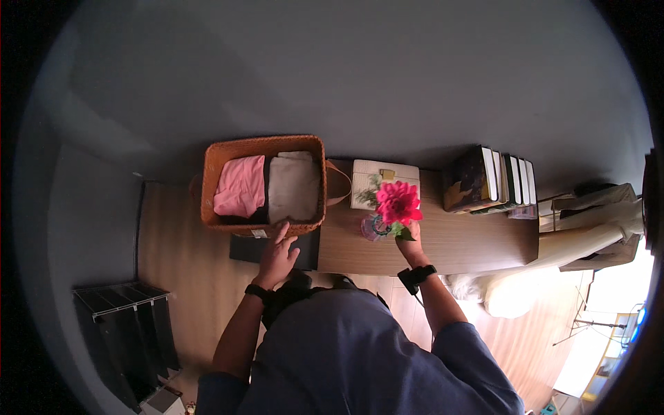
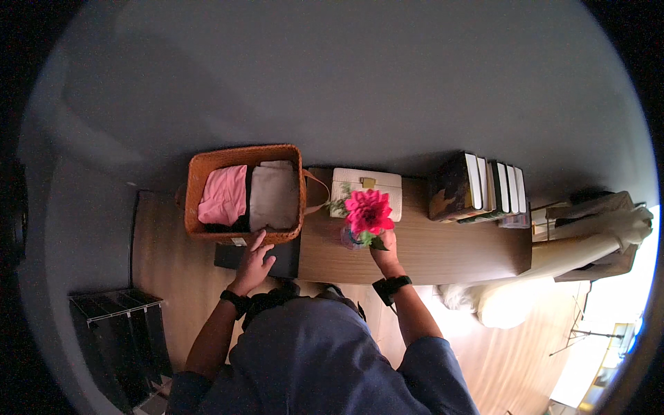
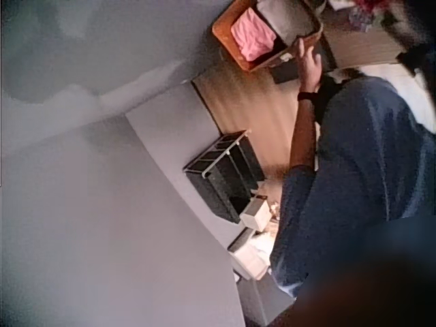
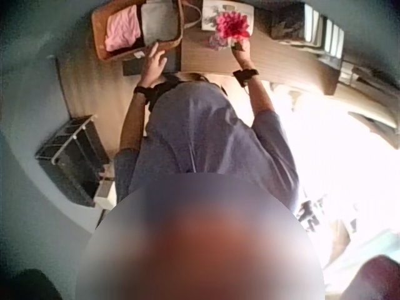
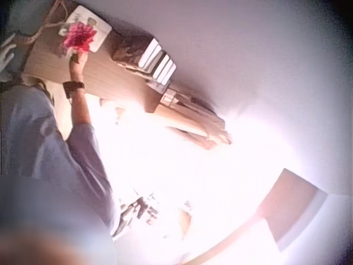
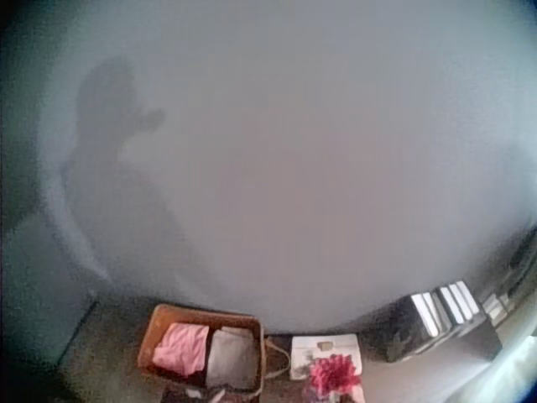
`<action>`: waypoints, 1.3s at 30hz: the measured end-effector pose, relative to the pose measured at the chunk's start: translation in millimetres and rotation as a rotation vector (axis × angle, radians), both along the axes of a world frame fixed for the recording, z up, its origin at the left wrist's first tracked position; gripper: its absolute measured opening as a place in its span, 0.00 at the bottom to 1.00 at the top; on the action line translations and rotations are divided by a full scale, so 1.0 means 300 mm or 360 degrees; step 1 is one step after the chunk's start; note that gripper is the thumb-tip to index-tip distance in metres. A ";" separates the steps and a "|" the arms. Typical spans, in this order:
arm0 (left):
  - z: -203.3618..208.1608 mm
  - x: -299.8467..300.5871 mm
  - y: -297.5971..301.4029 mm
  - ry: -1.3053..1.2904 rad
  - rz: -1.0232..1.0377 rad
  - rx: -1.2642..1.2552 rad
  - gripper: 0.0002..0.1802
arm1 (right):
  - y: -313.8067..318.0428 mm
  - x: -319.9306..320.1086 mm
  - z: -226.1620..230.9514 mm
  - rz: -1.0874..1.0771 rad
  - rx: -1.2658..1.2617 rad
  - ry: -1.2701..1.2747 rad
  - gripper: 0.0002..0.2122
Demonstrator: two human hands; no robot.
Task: Tidying a room by arranging items in a cabinet and on furniture.
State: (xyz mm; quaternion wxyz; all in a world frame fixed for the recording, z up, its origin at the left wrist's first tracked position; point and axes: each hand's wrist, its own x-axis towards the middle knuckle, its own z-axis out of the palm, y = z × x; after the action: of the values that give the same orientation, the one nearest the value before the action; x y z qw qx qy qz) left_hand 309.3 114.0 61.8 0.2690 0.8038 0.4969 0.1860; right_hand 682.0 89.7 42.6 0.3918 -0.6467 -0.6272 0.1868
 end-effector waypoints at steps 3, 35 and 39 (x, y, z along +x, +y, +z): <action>0.005 0.006 -0.003 -0.0033 0.0019 0.0005 0.17 | -0.003 0.055 -0.079 0.0015 -0.0010 -0.0140 0.11; 0.022 0.028 -0.013 0.0120 0.0041 -0.0136 0.17 | -0.130 0.074 -0.237 -0.0016 -0.0217 -0.0156 0.18; 0.023 0.038 -0.011 0.0121 0.0021 -0.0079 0.17 | -0.136 0.066 -0.276 0.0026 -0.0401 -0.0419 0.19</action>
State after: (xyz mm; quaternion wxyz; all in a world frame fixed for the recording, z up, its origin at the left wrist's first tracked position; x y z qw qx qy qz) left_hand 320.7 110.7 68.6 0.2686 0.8001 0.5165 0.1445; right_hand 701.9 48.9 -40.1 0.2208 -0.7044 -0.6499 0.1809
